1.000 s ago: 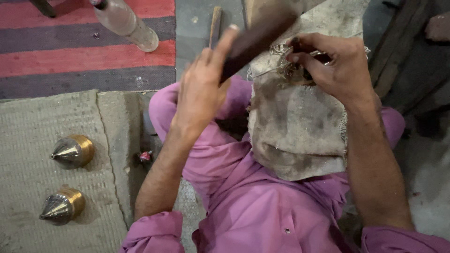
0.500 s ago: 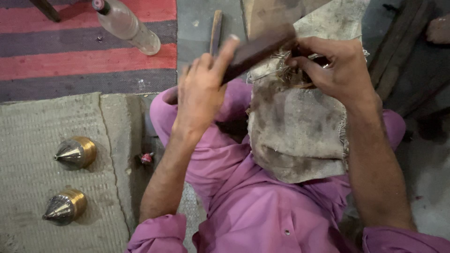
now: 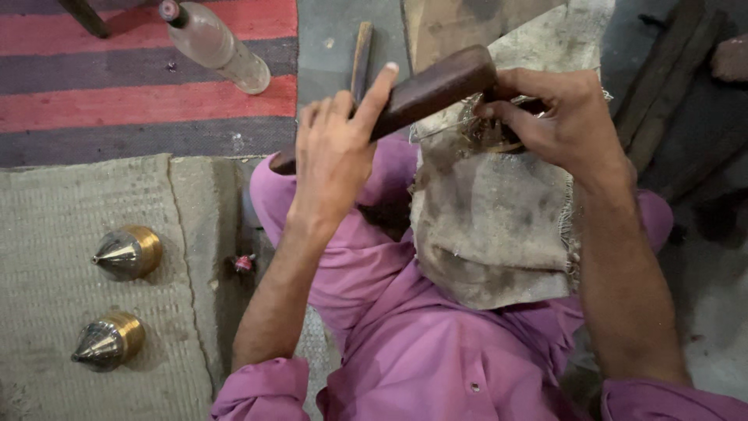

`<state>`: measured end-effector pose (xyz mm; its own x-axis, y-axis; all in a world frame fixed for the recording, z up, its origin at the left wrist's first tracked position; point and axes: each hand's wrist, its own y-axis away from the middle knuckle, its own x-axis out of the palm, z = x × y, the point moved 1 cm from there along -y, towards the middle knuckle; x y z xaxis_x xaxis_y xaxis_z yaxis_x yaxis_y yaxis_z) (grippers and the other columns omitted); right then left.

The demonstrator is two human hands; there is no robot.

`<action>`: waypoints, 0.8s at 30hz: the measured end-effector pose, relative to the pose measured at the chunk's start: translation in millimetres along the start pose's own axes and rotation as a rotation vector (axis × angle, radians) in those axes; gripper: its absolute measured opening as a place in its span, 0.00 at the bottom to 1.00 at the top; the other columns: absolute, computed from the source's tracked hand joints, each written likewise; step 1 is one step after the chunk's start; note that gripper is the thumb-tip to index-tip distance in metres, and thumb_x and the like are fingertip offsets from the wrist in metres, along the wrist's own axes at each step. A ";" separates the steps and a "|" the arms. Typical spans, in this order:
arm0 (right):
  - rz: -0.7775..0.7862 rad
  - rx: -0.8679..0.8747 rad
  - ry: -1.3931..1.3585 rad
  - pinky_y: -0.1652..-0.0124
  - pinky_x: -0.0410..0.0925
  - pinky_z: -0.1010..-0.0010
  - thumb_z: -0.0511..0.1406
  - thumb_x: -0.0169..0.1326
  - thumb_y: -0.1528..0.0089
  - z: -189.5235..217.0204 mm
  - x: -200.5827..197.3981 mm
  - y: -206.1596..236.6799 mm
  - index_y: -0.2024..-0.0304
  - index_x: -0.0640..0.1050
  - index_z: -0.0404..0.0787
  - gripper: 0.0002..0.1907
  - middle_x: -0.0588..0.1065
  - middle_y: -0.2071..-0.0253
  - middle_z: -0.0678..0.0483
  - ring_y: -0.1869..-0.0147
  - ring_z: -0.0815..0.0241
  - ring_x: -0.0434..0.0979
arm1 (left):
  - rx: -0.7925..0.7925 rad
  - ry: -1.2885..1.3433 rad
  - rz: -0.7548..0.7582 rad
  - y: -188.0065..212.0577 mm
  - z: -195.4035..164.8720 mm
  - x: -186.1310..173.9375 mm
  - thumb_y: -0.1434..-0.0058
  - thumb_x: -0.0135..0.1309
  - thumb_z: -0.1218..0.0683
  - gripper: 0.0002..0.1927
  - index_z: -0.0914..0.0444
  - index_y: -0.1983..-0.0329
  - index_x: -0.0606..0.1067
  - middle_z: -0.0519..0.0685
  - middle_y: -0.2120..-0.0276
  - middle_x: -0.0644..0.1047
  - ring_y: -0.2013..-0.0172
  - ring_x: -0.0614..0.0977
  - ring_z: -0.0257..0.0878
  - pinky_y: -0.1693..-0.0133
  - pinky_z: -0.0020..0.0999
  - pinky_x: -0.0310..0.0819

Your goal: The person sits cross-legged and uses a hammer and chisel to engrave a decorative pattern on a small brass object placed on a cloth. The person repeatedly strikes the chisel with the hammer to create fine details on the metal surface.

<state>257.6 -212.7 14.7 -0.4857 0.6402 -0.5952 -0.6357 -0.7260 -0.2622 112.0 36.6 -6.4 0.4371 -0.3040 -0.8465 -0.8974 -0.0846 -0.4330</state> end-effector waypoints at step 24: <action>0.024 0.064 0.012 0.52 0.79 0.74 0.27 0.65 0.35 3.3 -8.8 -7.5 0.47 0.82 0.34 0.13 0.83 0.54 0.50 0.51 0.62 0.85 | -0.070 0.520 -0.078 0.1 -12.6 -5.6 0.43 0.60 0.65 0.49 0.47 0.22 0.53 0.56 0.44 0.75 0.44 0.78 0.57 0.43 0.48 0.74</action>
<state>264.6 -212.1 24.5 -0.4944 0.6191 -0.6102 -0.6612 -0.7236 -0.1983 108.7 26.4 2.2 0.4311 -0.7230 -0.5398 -0.8732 -0.1837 -0.4514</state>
